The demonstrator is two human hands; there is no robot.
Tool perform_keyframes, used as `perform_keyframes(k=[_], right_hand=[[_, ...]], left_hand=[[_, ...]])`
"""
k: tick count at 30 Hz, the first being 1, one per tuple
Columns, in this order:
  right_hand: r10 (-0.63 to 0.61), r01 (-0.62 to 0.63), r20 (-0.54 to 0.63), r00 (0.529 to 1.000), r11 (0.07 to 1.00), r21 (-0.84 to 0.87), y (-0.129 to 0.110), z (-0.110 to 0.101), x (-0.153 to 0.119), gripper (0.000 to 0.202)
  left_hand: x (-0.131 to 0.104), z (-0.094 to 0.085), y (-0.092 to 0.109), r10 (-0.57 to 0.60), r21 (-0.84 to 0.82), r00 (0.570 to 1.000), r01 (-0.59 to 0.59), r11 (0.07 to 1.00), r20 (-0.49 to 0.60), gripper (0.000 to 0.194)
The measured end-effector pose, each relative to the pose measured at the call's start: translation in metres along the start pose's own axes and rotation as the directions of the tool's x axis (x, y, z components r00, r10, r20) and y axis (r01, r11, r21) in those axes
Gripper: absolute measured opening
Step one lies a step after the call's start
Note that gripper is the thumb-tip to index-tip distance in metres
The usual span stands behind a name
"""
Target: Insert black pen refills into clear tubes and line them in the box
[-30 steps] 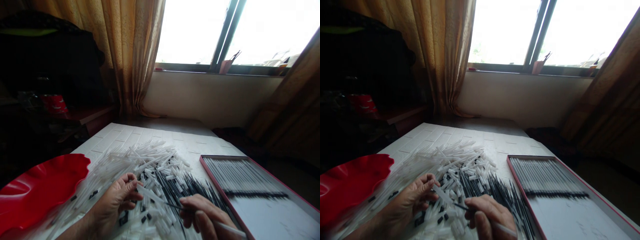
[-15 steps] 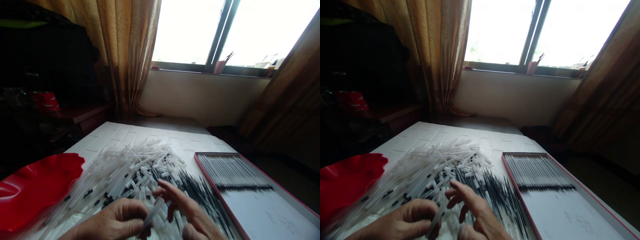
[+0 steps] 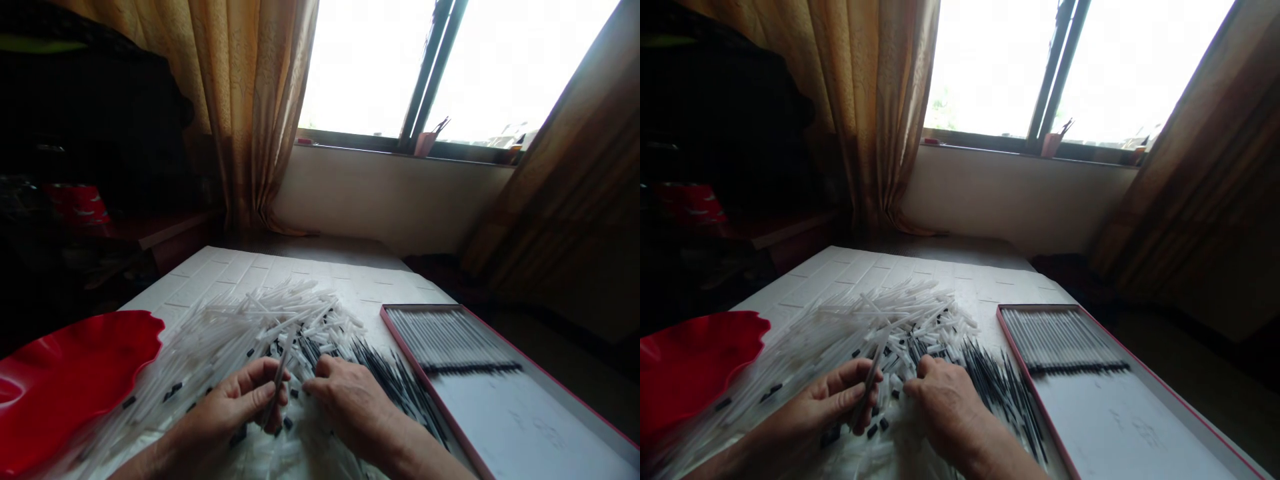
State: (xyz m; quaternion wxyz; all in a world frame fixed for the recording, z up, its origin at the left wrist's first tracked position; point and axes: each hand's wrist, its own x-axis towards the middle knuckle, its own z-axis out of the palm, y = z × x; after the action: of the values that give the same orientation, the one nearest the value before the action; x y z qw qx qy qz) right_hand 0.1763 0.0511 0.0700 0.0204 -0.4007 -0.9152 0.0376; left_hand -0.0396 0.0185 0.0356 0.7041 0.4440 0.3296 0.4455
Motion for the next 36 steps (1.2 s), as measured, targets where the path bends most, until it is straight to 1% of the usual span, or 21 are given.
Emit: perform_keyframes(k=[3, 7, 10, 13, 16, 19, 21, 24, 27, 30, 32, 34, 35, 36], right_hand=[[-0.017, 0.017, 0.018, 1.0, 0.999, -0.03, 0.0, -0.002, 0.007, 0.015], [-0.033, 0.034, 0.023, 0.999, 0.997, -0.068, -0.001, 0.001, 0.012, 0.012], [-0.032, 0.033, 0.009, 0.999, 0.996, -0.086, -0.003, 0.004, 0.014, 0.012], [0.001, -0.004, -0.026, 1.0, 0.995, -0.096, -0.002, 0.007, 0.012, 0.017], [0.025, -0.029, -0.051, 0.998, 0.996, -0.085, 0.004, 0.008, 0.005, 0.019], [0.001, -0.003, -0.056, 0.998, 0.999, -0.049, 0.01, 0.005, -0.002, 0.02], [-0.023, 0.022, -0.061, 0.998, 1.0, -0.019, 0.012, 0.003, -0.005, 0.022], [-0.062, 0.064, -0.063, 0.996, 0.998, 0.024, 0.012, 0.002, -0.003, 0.017], [-0.085, 0.09, -0.076, 0.993, 0.994, 0.068, 0.01, 0.006, 0.004, 0.013], [-0.084, 0.095, -0.098, 0.992, 0.989, 0.113, 0.01, 0.014, 0.009, 0.014], [-0.072, 0.085, -0.104, 0.992, 0.988, 0.129, 0.012, 0.017, 0.008, 0.015], [-0.041, 0.061, -0.127, 0.991, 0.986, 0.155, 0.017, 0.018, 0.002, 0.015], [-0.017, 0.047, -0.155, 0.988, 0.981, 0.188, 0.02, 0.017, -0.003, 0.014], [0.022, 0.032, -0.207, 0.978, 0.967, 0.251, 0.025, 0.016, -0.008, 0.014]], left_hand=[[0.001, -0.002, -0.002, 0.0, 0.028, 0.999, -0.001, 1.0, 0.033, 0.033], [0.001, -0.003, -0.001, -0.001, 0.104, 0.997, -0.007, 0.995, 0.072, 0.029], [0.0, 0.002, 0.002, -0.008, 0.143, 0.996, -0.005, 0.99, 0.087, 0.033], [0.0, 0.007, 0.005, -0.011, 0.17, 0.997, -0.002, 0.985, 0.075, 0.038], [0.0, 0.011, 0.012, -0.02, 0.208, 0.998, 0.007, 0.978, 0.063, 0.04], [0.001, 0.012, 0.024, -0.021, 0.253, 0.998, 0.008, 0.967, 0.052, 0.039], [0.004, 0.014, 0.033, -0.003, 0.275, 0.999, -0.012, 0.961, 0.054, 0.037], [0.013, 0.021, 0.041, 0.061, 0.288, 0.996, -0.077, 0.955, 0.066, 0.036], [0.026, 0.033, 0.034, 0.141, 0.281, 0.987, -0.155, 0.947, 0.07, 0.039], [0.031, 0.041, 0.014, 0.211, 0.262, 0.976, -0.22, 0.94, 0.06, 0.041], [0.028, 0.042, 0.0, 0.251, 0.258, 0.968, -0.25, 0.933, 0.029, 0.037], [0.02, 0.041, -0.011, 0.277, 0.255, 0.961, -0.265, 0.93, -0.013, 0.035], [0.015, 0.04, -0.014, 0.286, 0.246, 0.958, -0.271, 0.931, -0.03, 0.036], [0.01, 0.039, -0.017, 0.29, 0.258, 0.956, -0.269, 0.928, -0.045, 0.034]])
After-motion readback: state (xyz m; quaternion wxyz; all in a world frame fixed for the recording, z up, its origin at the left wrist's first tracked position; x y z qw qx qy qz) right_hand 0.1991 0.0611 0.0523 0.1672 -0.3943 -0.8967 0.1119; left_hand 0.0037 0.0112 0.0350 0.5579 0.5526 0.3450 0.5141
